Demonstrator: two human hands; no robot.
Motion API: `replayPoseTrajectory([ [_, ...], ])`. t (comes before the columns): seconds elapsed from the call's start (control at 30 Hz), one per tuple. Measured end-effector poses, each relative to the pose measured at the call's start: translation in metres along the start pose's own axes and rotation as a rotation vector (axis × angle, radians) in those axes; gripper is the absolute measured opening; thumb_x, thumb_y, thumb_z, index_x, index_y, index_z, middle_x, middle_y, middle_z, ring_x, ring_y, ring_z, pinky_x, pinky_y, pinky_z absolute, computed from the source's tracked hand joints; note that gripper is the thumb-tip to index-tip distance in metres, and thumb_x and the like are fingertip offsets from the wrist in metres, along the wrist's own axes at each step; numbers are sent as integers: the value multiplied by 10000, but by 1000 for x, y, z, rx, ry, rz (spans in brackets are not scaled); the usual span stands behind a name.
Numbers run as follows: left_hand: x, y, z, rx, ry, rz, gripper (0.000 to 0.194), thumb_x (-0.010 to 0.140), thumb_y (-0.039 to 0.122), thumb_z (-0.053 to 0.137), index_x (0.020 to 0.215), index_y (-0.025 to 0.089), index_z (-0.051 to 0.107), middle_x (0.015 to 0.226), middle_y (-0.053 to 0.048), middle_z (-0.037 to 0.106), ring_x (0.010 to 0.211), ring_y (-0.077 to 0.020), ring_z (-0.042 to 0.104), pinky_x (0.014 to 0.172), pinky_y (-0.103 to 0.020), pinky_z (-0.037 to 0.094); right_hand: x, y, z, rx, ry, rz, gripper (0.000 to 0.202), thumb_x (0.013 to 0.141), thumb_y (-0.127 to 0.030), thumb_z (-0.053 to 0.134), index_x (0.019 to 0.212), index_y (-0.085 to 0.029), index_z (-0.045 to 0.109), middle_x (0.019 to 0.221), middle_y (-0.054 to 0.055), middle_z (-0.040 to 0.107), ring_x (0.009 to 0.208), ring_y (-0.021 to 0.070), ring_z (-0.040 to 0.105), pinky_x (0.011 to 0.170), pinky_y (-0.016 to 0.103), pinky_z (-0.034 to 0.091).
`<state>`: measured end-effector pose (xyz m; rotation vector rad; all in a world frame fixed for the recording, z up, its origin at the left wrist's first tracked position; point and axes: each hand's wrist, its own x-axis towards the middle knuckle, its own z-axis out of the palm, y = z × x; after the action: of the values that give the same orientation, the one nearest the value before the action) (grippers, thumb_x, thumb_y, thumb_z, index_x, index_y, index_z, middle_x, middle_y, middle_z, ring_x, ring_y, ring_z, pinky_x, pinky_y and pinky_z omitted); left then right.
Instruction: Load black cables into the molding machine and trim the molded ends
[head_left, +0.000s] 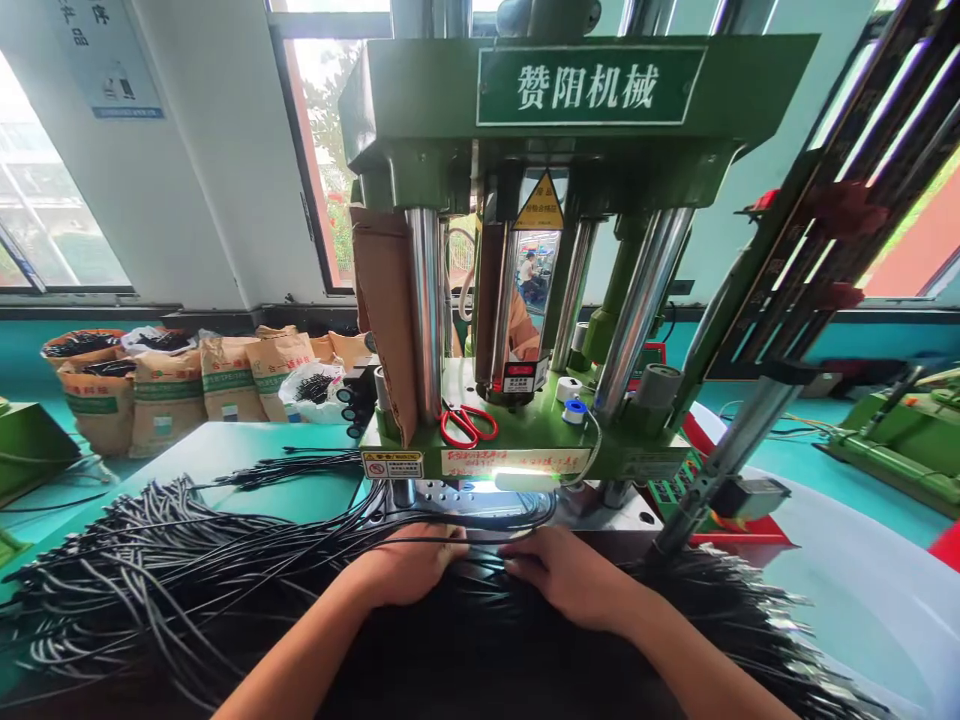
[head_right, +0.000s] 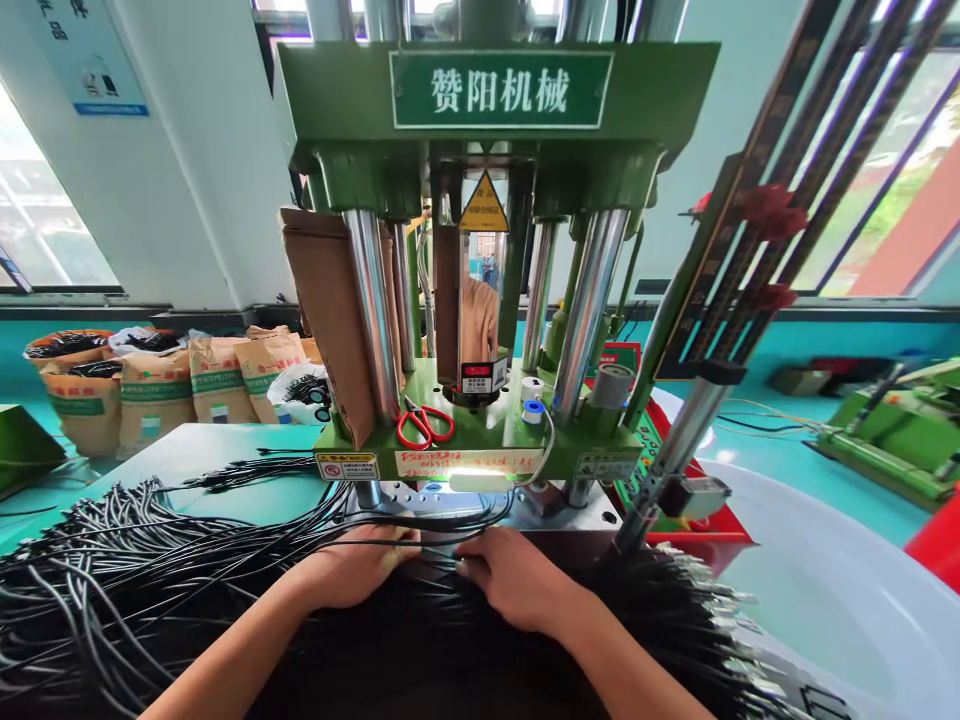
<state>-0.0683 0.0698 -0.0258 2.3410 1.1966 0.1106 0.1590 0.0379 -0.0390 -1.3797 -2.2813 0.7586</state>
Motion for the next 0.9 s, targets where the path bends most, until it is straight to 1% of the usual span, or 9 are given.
replayPoseTrajectory([
  [0.07, 1, 0, 0, 13, 23, -7, 389, 911, 372, 324, 1089, 193, 620, 1157, -73, 653, 1057, -241, 582, 915, -314, 409, 3, -2, 0, 10, -10, -19, 259, 887, -271, 457, 817, -185, 691, 749, 41, 671, 710, 184, 564, 655, 266, 378],
  [0.13, 3, 0, 0, 20, 45, -18, 397, 910, 384, 331, 1114, 185, 608, 1191, -78, 637, 1096, -247, 564, 932, -313, 400, 7, -2, 0, 20, -19, -20, 273, 886, -247, 445, 700, -179, 634, 615, -2, 570, 609, 145, 481, 585, 252, 330],
  [0.17, 3, -1, 0, 22, 53, -22, 402, 911, 393, 333, 1122, 185, 604, 1197, -77, 634, 1103, -248, 561, 938, -312, 397, 8, -2, 0, 29, -26, -20, 261, 878, -240, 455, 672, -180, 605, 586, -23, 521, 586, 129, 444, 563, 245, 308],
  [0.3, 4, -3, 2, 30, 73, -32, 394, 916, 398, 324, 1092, 201, 617, 1152, -70, 655, 1061, -246, 583, 920, -318, 406, 9, -2, 0, 74, -50, -19, 159, 838, -253, 532, 696, -188, 565, 569, -66, 417, 568, 98, 376, 527, 221, 263],
  [0.43, 4, -5, 3, 34, 87, -31, 384, 916, 404, 332, 1090, 210, 615, 1167, -68, 647, 1071, -252, 577, 918, -322, 403, 11, -1, 2, 99, -46, -4, 256, 863, -263, 486, 623, -177, 506, 540, -70, 323, 547, 91, 315, 502, 225, 229],
  [0.6, 3, -1, 1, 24, 99, -20, 363, 921, 397, 330, 1082, 225, 607, 1089, -54, 671, 1004, -228, 604, 870, -305, 417, 14, -4, 3, 111, -37, -13, 229, 835, -238, 514, 614, -176, 515, 533, -66, 373, 549, 94, 344, 516, 229, 241],
  [0.7, 1, 2, -2, -1, 97, -12, 367, 920, 436, 337, 1083, 250, 607, 1089, -29, 672, 999, -214, 603, 861, -291, 422, 15, -5, 3, 121, -38, -18, 228, 836, -234, 511, 618, -176, 543, 538, -57, 427, 545, 102, 380, 520, 230, 264],
  [0.8, 0, 2, -6, -55, 39, 12, 348, 883, 492, 414, 1053, 273, 622, 1077, -2, 677, 982, -214, 603, 847, -292, 426, 15, -5, 4, 121, -8, -23, 220, 871, -247, 474, 694, -179, 587, 647, -12, 575, 619, 137, 489, 592, 245, 340],
  [0.9, -1, 0, -7, -99, 1, 14, 285, 814, 475, 533, 982, 276, 647, 1039, 16, 682, 952, -216, 604, 826, -291, 420, 15, -5, 7, 112, 27, -25, 198, 885, -240, 455, 771, -179, 606, 774, 43, 660, 733, 184, 569, 677, 273, 384],
])
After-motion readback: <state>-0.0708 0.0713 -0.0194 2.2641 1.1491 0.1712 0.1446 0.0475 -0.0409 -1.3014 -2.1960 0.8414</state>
